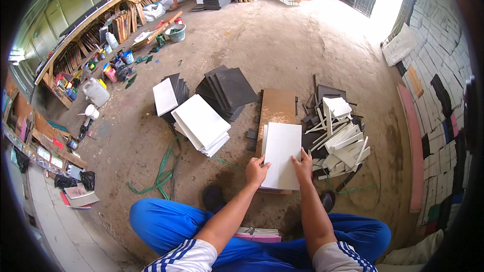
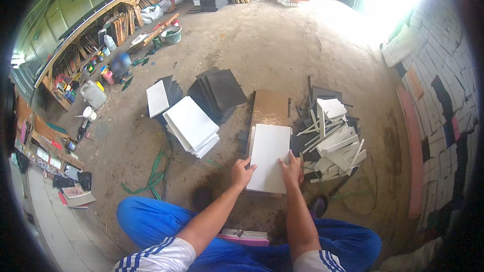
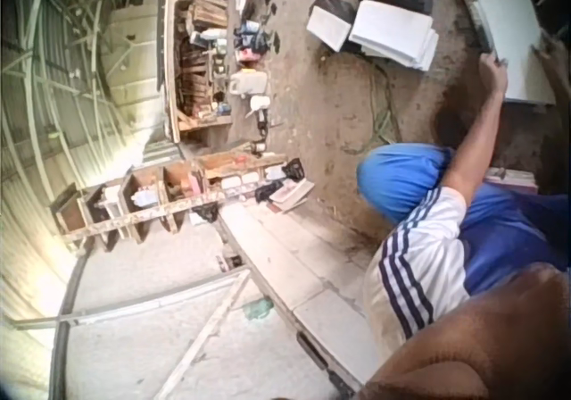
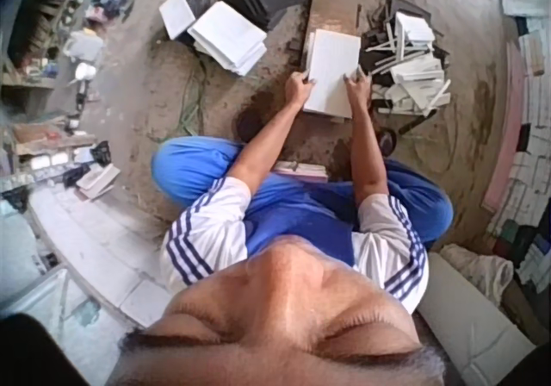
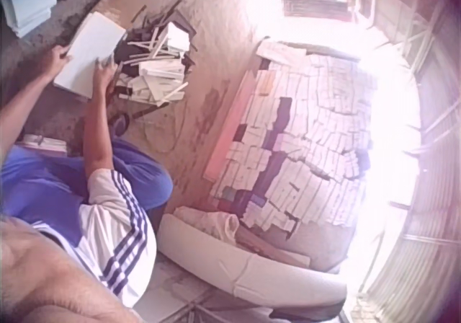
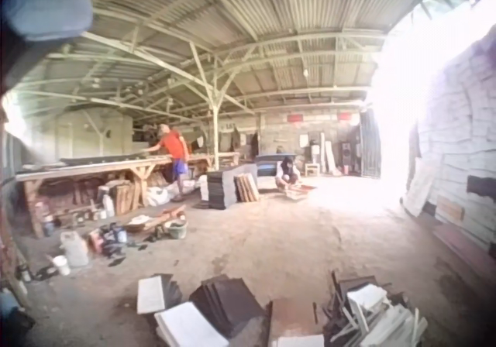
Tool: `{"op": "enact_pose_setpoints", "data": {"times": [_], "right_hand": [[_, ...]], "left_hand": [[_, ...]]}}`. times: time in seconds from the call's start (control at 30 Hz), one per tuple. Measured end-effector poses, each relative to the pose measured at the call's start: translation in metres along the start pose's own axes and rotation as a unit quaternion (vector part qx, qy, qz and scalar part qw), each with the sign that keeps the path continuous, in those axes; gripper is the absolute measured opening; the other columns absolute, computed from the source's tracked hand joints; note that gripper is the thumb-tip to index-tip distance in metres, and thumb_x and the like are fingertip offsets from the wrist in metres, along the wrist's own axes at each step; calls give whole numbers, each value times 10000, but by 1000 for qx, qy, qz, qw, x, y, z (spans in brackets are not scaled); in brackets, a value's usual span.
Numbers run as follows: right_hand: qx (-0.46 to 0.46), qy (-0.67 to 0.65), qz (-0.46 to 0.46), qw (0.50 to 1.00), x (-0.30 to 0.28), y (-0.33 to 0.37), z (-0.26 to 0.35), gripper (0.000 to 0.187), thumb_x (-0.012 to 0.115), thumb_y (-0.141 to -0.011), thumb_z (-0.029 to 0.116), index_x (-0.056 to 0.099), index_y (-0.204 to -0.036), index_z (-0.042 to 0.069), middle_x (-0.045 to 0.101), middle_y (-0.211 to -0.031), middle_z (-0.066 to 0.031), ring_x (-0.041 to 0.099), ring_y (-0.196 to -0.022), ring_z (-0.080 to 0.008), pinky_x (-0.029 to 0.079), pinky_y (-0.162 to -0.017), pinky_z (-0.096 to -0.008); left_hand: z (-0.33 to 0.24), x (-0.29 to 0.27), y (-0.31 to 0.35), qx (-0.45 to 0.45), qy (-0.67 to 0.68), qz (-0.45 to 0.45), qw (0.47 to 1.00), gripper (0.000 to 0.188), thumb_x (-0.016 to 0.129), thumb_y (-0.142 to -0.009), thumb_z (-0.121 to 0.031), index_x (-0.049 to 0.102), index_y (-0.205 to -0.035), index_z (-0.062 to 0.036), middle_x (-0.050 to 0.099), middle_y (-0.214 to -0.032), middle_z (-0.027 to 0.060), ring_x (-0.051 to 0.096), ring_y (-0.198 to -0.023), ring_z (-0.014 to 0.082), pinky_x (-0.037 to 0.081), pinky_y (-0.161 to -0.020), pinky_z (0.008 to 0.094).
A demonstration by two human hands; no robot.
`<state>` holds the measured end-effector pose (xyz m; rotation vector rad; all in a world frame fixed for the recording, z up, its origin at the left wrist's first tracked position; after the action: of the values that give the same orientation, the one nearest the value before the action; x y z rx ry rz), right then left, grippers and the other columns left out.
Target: The person sits on the floor and repeatedly picks up white and black rectangular sheets, placing them onto a stack. The person also handles a green plastic strip, tying it around a stack of materials before resuming the stacking of individual sheets.
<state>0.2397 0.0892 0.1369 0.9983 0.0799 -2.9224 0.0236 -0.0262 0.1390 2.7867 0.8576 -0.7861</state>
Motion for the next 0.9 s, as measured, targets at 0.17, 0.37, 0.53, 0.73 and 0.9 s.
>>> {"op": "enact_pose_setpoints", "data": {"times": [0.17, 0.37, 0.53, 0.73, 0.9], "right_hand": [[-7, -15, -7, 1000, 9, -1, -3, 651, 819, -866, 209, 576, -1446, 40, 559, -1065, -139, 594, -988, -280, 496, -902, -380], [-4, 24, -14, 1000, 13, 2, 5, 655, 837, -840, 246, 604, -1409, 23, 548, -1037, -163, 601, -968, -331, 501, -881, -420], [-11, 59, -17, 998, 10, 9, 18, 611, 815, -865, 239, 611, -1385, -9, 573, -1062, -181, 613, -973, -333, 511, -871, -410], [-8, 152, -41, 988, 1, 8, 25, 582, 792, -880, 249, 612, -1378, 9, 599, -1115, -205, 604, -1050, -383, 502, -924, -462], [-129, 182, -100, 970, 5, 12, 108, 493, 772, -889, 255, 636, -1322, 61, 618, -1144, -180, 588, -1101, -375, 488, -948, -475]], "left_hand": [[1, 1, 2, -19, -48, -8, 999, 502, 821, -838, -320, 729, -1283, -107, 660, -1032, 124, 661, -942, 310, 532, -829, 422], [6, -3, 2, -30, -54, -6, 998, 502, 822, -839, -330, 730, -1284, -118, 658, -1040, 119, 661, -935, 305, 530, -818, 423], [16, -1, 4, -38, -52, -3, 998, 502, 817, -845, -353, 731, -1285, -127, 658, -1034, 117, 661, -919, 295, 527, -805, 423], [4, 0, 3, -46, -48, 18, 998, 496, 805, -855, -372, 733, -1278, -124, 662, -1031, 117, 666, -933, 302, 530, -814, 429], [28, -22, -25, -58, 66, -100, 991, 490, 762, -896, -357, 714, -1272, -47, 689, -1020, 154, 675, -973, 326, 534, -841, 433]]}}
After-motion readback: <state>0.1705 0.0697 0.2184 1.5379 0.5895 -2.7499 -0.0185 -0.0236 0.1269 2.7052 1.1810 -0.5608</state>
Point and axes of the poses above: each hand's wrist, its own y-axis away from the middle knuckle, its own x-axis out of the palm, z = x × y, the point moved 6 cm from there along -y, towards the middle knuckle
